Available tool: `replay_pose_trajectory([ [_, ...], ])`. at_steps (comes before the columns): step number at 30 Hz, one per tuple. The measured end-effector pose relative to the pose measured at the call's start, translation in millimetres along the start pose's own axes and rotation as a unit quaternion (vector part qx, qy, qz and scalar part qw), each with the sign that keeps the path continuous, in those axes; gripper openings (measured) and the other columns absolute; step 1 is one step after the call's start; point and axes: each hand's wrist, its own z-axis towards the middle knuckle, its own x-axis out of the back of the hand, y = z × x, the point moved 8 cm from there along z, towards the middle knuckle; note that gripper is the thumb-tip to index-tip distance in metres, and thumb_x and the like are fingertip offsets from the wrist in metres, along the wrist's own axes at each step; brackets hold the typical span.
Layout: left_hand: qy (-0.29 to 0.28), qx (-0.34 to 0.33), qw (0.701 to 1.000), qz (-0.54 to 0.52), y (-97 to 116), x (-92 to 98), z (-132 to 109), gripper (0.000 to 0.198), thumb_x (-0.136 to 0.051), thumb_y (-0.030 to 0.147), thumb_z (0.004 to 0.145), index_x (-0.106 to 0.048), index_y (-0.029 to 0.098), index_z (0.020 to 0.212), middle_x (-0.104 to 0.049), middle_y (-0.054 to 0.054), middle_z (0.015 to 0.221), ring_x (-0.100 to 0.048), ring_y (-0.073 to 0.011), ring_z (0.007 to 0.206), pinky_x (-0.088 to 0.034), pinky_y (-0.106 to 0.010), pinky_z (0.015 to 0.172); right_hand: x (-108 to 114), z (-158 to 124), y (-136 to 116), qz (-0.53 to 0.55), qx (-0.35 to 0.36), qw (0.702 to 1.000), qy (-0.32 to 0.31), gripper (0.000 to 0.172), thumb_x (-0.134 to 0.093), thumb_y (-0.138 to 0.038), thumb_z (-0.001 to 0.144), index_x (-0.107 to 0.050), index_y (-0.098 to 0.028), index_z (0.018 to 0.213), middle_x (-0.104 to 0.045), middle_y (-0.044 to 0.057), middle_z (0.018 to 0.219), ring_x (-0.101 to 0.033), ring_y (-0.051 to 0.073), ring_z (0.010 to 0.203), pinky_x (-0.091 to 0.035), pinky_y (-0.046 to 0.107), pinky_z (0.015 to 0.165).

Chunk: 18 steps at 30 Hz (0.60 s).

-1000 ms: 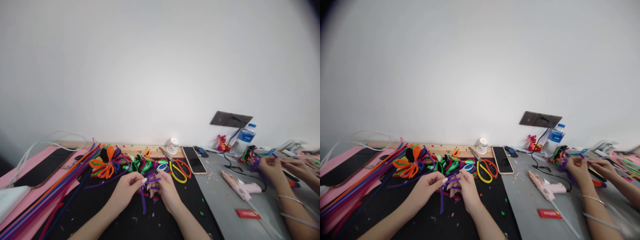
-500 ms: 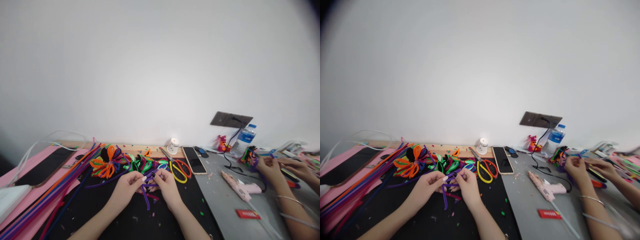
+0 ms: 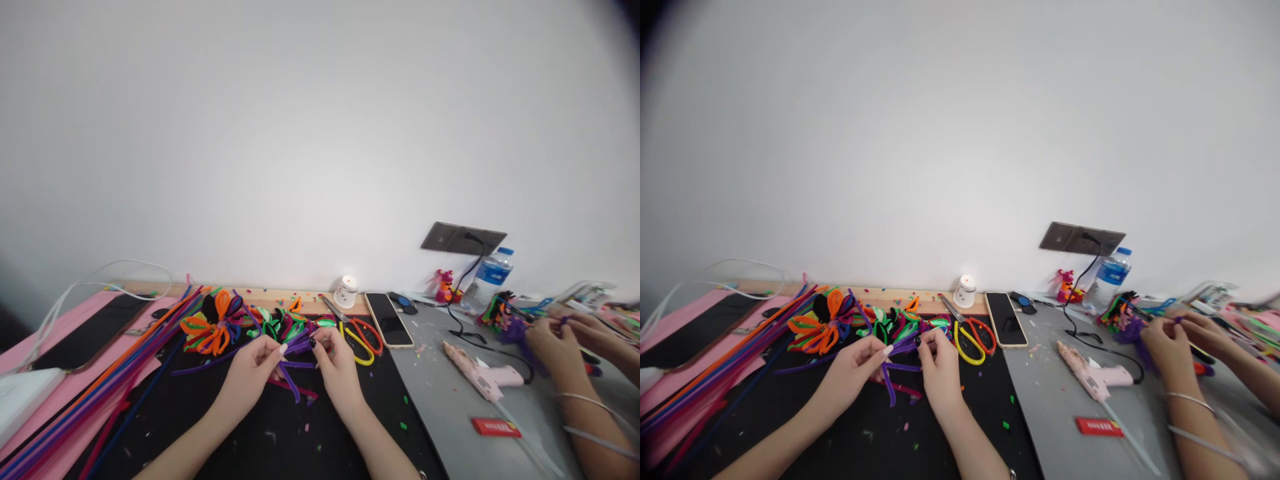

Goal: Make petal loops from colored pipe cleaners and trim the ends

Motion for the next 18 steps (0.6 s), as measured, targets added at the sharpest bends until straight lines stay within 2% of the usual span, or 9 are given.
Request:
replay_pose_trajectory([
  [1,0.010,-0.003,1.000,0.000,0,2.3,0,0.025,-0.059,0.039,0.072,-0.052,0.018,0.062,-0.053,0.006,0.047,-0.053,-0.0116,0.045,-0.043,-0.022,0.049,2,0,-5,-0.020,0.025,0.999,0.007,0.004,-0.049,-0.021,0.080,-0.051,-0.018,0.079,-0.057,0.002,0.074,-0.053,0.015,0.061,-0.040,0.023,0.050],
  [2,0.019,-0.005,1.000,-0.001,0,4.4,1,0.025,-0.059,0.039,0.073,-0.052,0.018,0.062,-0.055,0.005,0.047,-0.053,-0.0120,0.045,-0.043,-0.022,0.049,4,-1,-11,-0.033,0.049,0.998,0.011,0.006,-0.050,-0.018,0.078,-0.052,-0.018,0.083,-0.056,0.004,0.083,-0.054,0.016,0.068,-0.041,0.023,0.051],
  [6,0.051,-0.008,0.999,-0.011,-2,11.1,3,0.025,-0.059,0.040,0.073,-0.052,0.018,0.063,-0.059,0.004,0.048,-0.056,-0.0131,0.047,-0.044,-0.022,0.051,4,-7,-30,-0.051,0.116,0.992,0.000,0.031,-0.061,-0.017,0.068,-0.049,-0.019,0.097,-0.048,0.011,0.113,-0.051,0.022,0.097,-0.046,0.027,0.065],
  [8,0.063,-0.008,0.998,-0.018,-2,13.2,3,0.025,-0.060,0.041,0.072,-0.052,0.019,0.062,-0.059,0.004,0.049,-0.057,-0.0132,0.048,-0.045,-0.022,0.051,1,-10,-36,-0.062,0.136,0.989,-0.019,0.042,-0.067,-0.019,0.062,-0.049,-0.019,0.100,-0.042,0.012,0.120,-0.046,0.026,0.107,-0.045,0.030,0.074],
  [10,0.072,-0.011,0.997,-0.022,-2,14.7,2,0.025,-0.061,0.040,0.072,-0.052,0.019,0.062,-0.058,0.005,0.049,-0.056,-0.0130,0.048,-0.045,-0.022,0.052,-5,-13,-41,-0.085,0.154,0.983,-0.057,0.042,-0.073,-0.019,0.057,-0.053,-0.019,0.094,-0.043,0.011,0.120,-0.043,0.027,0.112,-0.042,0.034,0.085],
  [13,0.076,-0.014,0.997,-0.026,-4,15.8,1,0.024,-0.061,0.039,0.072,-0.053,0.018,0.062,-0.058,0.005,0.049,-0.056,-0.0126,0.048,-0.045,-0.022,0.052,-15,-17,-44,-0.120,0.170,0.973,-0.101,0.023,-0.071,-0.013,0.059,-0.057,-0.020,0.076,-0.047,0.006,0.114,-0.043,0.024,0.111,-0.034,0.035,0.094],
  [15,0.073,-0.012,0.997,-0.030,-6,15.7,2,0.024,-0.061,0.040,0.071,-0.053,0.018,0.063,-0.059,0.004,0.050,-0.056,-0.0129,0.049,-0.046,-0.022,0.052,-16,-16,-43,-0.127,0.166,0.973,-0.098,0.015,-0.064,-0.008,0.064,-0.056,-0.019,0.070,-0.050,0.005,0.108,-0.046,0.021,0.107,-0.034,0.034,0.093],
  [18,0.067,0.000,0.997,-0.038,-9,14.4,2,0.024,-0.062,0.040,0.071,-0.054,0.018,0.065,-0.061,0.003,0.051,-0.059,-0.0145,0.051,-0.048,-0.024,0.053,-13,-14,-41,-0.112,0.154,0.979,-0.079,0.013,-0.053,-0.006,0.072,-0.054,-0.018,0.068,-0.053,0.005,0.098,-0.050,0.019,0.098,-0.038,0.031,0.087],
])
